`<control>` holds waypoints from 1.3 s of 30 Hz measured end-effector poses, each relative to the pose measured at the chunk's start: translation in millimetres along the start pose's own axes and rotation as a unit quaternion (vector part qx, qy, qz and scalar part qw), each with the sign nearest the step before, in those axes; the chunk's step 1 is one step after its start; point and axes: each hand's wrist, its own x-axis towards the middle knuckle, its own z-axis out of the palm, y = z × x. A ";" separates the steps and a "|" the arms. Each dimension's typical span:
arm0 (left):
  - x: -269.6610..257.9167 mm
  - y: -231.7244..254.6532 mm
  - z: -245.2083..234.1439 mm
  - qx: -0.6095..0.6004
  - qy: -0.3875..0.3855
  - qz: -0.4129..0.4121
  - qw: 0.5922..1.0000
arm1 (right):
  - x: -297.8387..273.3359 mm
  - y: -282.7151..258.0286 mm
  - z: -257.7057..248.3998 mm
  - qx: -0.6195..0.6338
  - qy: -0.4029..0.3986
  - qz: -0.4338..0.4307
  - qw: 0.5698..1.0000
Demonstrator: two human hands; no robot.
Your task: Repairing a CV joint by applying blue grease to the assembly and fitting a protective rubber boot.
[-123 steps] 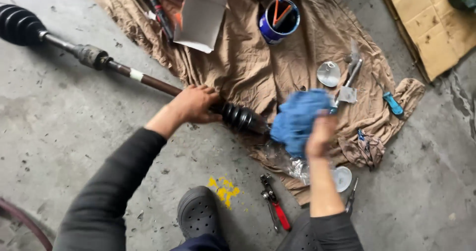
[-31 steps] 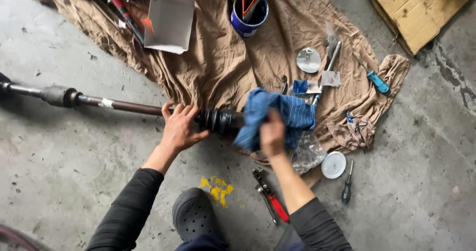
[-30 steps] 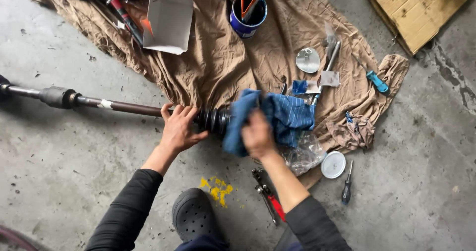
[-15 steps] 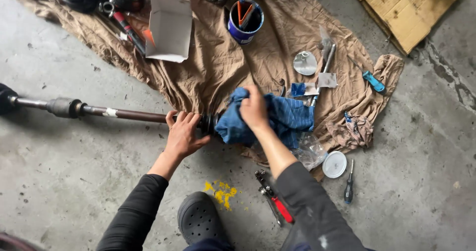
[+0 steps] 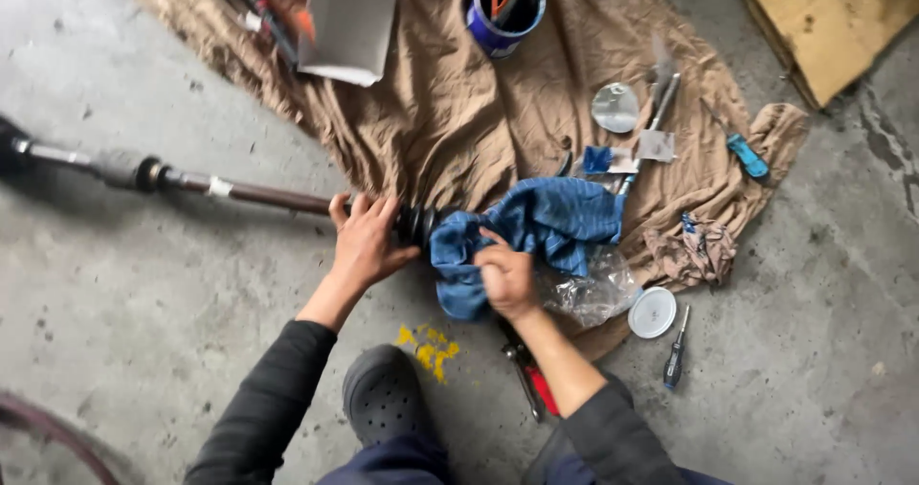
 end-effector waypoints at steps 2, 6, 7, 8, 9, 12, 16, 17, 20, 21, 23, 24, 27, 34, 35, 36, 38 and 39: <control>1.3 0.9 -3.5 -0.011 0.006 -0.010 1.000 | -2.0 -1.8 -22.3 0.089 -0.024 0.099 0.991; 18.5 7.0 -16.5 0.019 -0.081 -0.022 0.996 | 29.9 -23.6 -51.3 0.080 0.055 0.086 0.992; 17.8 8.6 -19.6 0.031 -0.130 -0.027 0.991 | 35.4 -28.6 -57.9 0.081 0.073 0.085 0.990; 15.9 7.2 -17.2 0.032 -0.133 -0.022 0.990 | 38.4 -33.6 -66.3 0.080 0.099 0.087 0.988; 14.8 6.8 -14.4 0.012 -0.121 -0.019 0.992 | 41.7 -38.2 -76.1 0.078 0.126 0.089 0.985; 6.2 7.0 -0.5 -0.002 -0.067 -0.005 0.998 | 55.0 -89.2 -43.9 -0.024 0.093 -0.009 0.995; -21.3 3.7 26.3 0.068 0.002 -0.031 0.997 | 58.1 -102.0 38.4 -0.281 0.022 -0.185 0.941; -18.2 2.4 25.2 0.070 0.004 -0.030 0.997 | 64.1 -84.8 44.4 -0.280 0.025 -0.187 0.941; -19.0 10.0 17.5 0.084 0.042 -0.032 0.995 | 77.5 -12.9 38.5 -0.158 0.040 0.093 0.982; -22.7 15.4 8.7 0.053 0.035 -0.021 0.998 | 81.2 24.0 24.9 -0.069 0.162 0.180 0.968; 4.0 12.6 -7.0 0.026 0.044 0.011 0.999 | 112.7 31.0 -22.4 0.026 0.298 0.246 0.922; 7.6 15.1 -10.7 0.044 -0.019 -0.003 0.999 | 114.6 -0.1 -56.1 0.185 0.302 0.302 0.885; 11.3 17.1 -18.7 0.079 -0.129 -0.023 0.988 | 88.5 -23.2 -133.3 0.427 0.245 0.308 0.814; 36.7 11.6 -25.0 0.060 -0.201 -0.025 0.977 | 26.3 23.1 -236.1 0.433 0.259 0.149 0.850; 42.7 16.1 -30.9 0.062 -0.200 -0.019 0.978 | 26.8 29.8 -237.1 0.434 0.264 0.145 0.849; 37.6 19.6 -37.1 0.060 -0.201 -0.020 0.977 | 23.4 36.9 -233.9 0.348 0.286 0.153 0.880; 33.0 25.9 -52.1 0.061 -0.207 -0.028 0.976 | 23.7 26.2 -216.5 0.264 0.299 0.165 0.902; 33.5 30.0 -61.4 0.070 -0.200 -0.026 0.977 | 27.3 7.4 -203.9 0.058 0.303 0.118 0.944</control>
